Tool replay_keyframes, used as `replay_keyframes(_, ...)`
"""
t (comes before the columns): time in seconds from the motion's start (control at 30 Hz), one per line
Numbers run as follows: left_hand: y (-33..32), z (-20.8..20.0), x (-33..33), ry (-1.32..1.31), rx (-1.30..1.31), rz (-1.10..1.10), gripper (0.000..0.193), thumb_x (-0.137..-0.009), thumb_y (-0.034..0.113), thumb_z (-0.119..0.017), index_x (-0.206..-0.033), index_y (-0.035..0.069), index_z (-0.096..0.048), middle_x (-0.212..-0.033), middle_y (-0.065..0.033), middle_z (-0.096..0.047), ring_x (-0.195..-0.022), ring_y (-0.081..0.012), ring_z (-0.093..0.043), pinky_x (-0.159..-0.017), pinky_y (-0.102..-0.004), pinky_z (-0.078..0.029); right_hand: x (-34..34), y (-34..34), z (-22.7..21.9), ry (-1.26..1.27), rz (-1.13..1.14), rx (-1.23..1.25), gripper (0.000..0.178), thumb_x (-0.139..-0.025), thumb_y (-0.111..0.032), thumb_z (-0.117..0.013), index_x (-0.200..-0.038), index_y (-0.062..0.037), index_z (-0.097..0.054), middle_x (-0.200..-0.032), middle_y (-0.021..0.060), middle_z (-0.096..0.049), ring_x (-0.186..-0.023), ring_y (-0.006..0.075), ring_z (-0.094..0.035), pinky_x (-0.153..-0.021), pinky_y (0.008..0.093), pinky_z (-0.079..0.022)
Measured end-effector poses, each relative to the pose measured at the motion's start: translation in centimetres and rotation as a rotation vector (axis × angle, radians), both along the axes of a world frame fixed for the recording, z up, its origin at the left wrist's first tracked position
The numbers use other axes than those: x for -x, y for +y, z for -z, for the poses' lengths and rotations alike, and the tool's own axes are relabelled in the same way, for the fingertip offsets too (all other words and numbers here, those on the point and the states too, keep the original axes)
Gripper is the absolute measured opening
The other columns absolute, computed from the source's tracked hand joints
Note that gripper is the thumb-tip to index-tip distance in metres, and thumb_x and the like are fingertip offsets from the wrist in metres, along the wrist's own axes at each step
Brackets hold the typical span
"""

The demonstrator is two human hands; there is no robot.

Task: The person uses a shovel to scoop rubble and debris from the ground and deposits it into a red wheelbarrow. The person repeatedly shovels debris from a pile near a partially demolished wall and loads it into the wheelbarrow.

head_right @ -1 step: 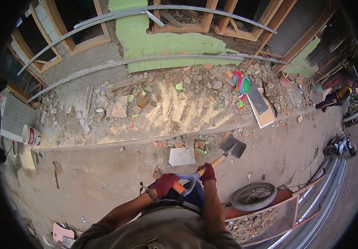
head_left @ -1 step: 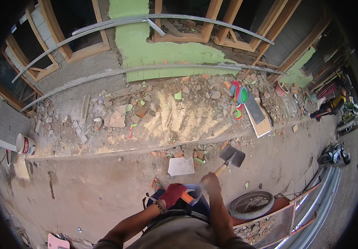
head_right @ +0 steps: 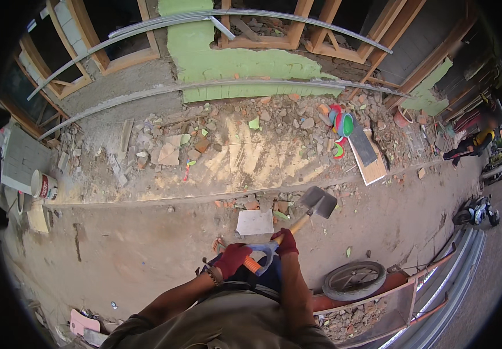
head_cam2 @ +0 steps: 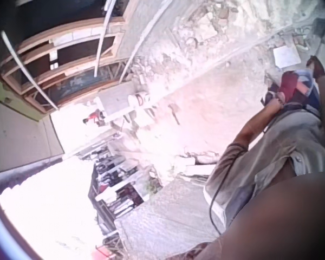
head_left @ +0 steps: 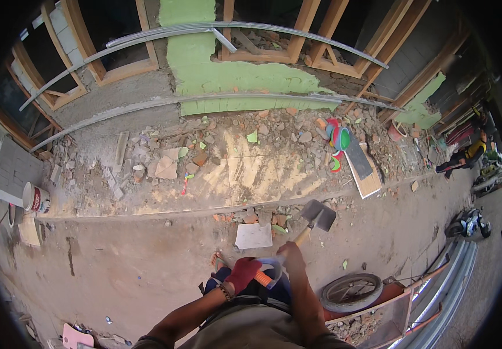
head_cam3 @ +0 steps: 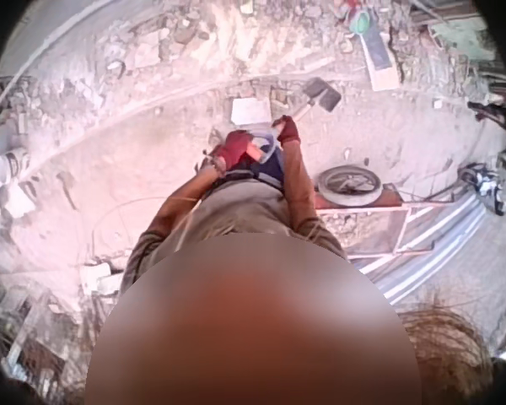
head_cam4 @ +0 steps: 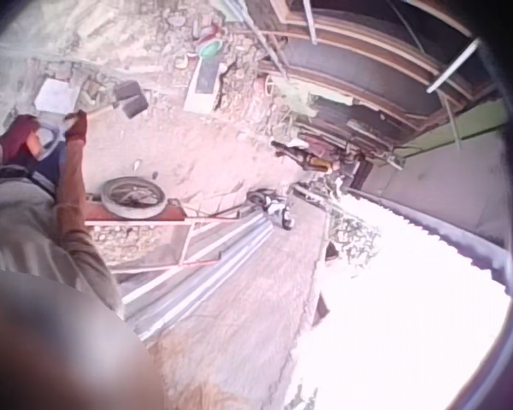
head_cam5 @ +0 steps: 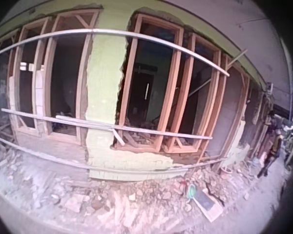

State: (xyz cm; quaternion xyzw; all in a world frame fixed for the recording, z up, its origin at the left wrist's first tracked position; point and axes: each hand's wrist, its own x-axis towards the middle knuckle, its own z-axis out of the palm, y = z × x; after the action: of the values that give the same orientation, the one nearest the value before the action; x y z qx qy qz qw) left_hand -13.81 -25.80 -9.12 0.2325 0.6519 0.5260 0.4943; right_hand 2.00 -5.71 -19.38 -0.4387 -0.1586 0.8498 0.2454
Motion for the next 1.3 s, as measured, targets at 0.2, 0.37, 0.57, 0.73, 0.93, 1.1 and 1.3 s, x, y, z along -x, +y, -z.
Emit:
replay_keyframes(0.2, 4.6, 0.7, 0.7, 0.017, 0.279, -0.537, 0.049, -0.081, 0.025, -0.067, -0.116, -0.008, -0.059, -0.09, -0.0151, -0.069, -0.075, -0.0192, -0.067, -0.061, -0.0309, -0.053, 13.8, 4.2, 2.1, -0.145, -0.521, 0.045, 0.026, -0.088, -0.025, -0.059, -0.071, -0.0068, -0.052, -0.061, 0.0088, -0.053, -0.058, 0.025, -0.057, -0.058, 0.0377, -0.051)
replay_keyframes(0.37, 11.3, 4.8, 2.2, 0.018, 0.347, -0.862, 0.042, -0.077, 0.019, -0.067, -0.112, -0.004, -0.062, -0.091, -0.0188, -0.069, -0.082, -0.0247, -0.069, -0.069, -0.0347, -0.054, 19.2, 9.6, 7.9, -0.05, -0.548, 0.249, 0.029, -0.09, -0.029, -0.06, -0.073, -0.0067, -0.052, -0.063, 0.009, -0.053, -0.059, 0.0263, -0.057, -0.058, 0.0382, -0.051)
replay_keyframes(0.57, 24.3, 5.1, -3.2, -0.183, 0.289, -1.181, 0.043, -0.082, 0.008, -0.064, -0.119, -0.003, -0.046, -0.089, -0.0205, -0.063, -0.065, -0.0257, -0.068, -0.056, -0.0352, -0.055, 17.0, 19.7, 11.3, -0.157, -0.767, 0.199, 0.027, -0.092, -0.029, -0.062, -0.082, -0.0048, -0.054, -0.064, 0.0084, -0.055, -0.059, 0.0232, -0.059, -0.058, 0.0362, -0.052)
replay_keyframes(0.73, 36.0, 4.2, -4.7, -0.812, -0.073, -1.756, 0.032, -0.092, 0.027, -0.06, -0.109, 0.004, -0.047, -0.072, -0.0092, -0.055, -0.052, -0.0214, -0.059, -0.046, -0.0354, -0.052, 17.8, 27.9, 11.2, -0.293, -0.901, 0.106, 0.029, -0.093, -0.031, -0.06, -0.078, -0.0061, -0.054, -0.064, 0.0071, -0.054, -0.056, 0.0221, -0.058, -0.056, 0.0367, -0.052)
replay_keyframes(0.93, 50.3, 8.6, 9.9, -0.594, -0.019, -1.829, 0.028, -0.093, 0.036, -0.058, -0.094, 0.009, -0.05, -0.064, -0.0017, -0.046, -0.043, -0.0163, -0.049, -0.042, -0.0334, -0.046, 33.7, 41.3, 13.0, -0.301, -0.934, -0.012, 0.032, -0.092, -0.033, -0.06, -0.075, -0.0071, -0.054, -0.061, 0.0058, -0.054, -0.052, 0.0207, -0.055, -0.057, 0.0351, -0.051)
replay_keyframes(1.1, 55.1, 8.8, 20.1, -0.585, -0.341, -1.819, 0.028, -0.092, 0.035, -0.064, -0.09, 0.012, -0.048, -0.055, -0.0006, -0.041, -0.04, -0.0133, -0.041, -0.038, -0.0305, -0.035, 45.2, 46.9, 13.6, -0.201, -0.941, -0.073, 0.03, -0.091, -0.03, -0.061, -0.076, -0.0041, -0.054, -0.06, 0.009, -0.055, -0.051, 0.0256, -0.058, -0.052, 0.0411, -0.053)
replay_keyframes(1.3, 48.1, 15.3, 18.9, -0.669, -0.175, -1.826, 0.03, -0.093, 0.041, -0.059, -0.088, 0.014, -0.046, -0.062, 0.0003, -0.042, -0.043, -0.0143, -0.044, -0.04, -0.0323, -0.04, 45.9, 42.2, 19.5, -0.323, -0.819, -0.076, 0.022, -0.085, -0.022, -0.068, -0.082, -0.0052, -0.054, -0.066, 0.0063, -0.054, -0.054, 0.0234, -0.057, -0.053, 0.0403, -0.053)
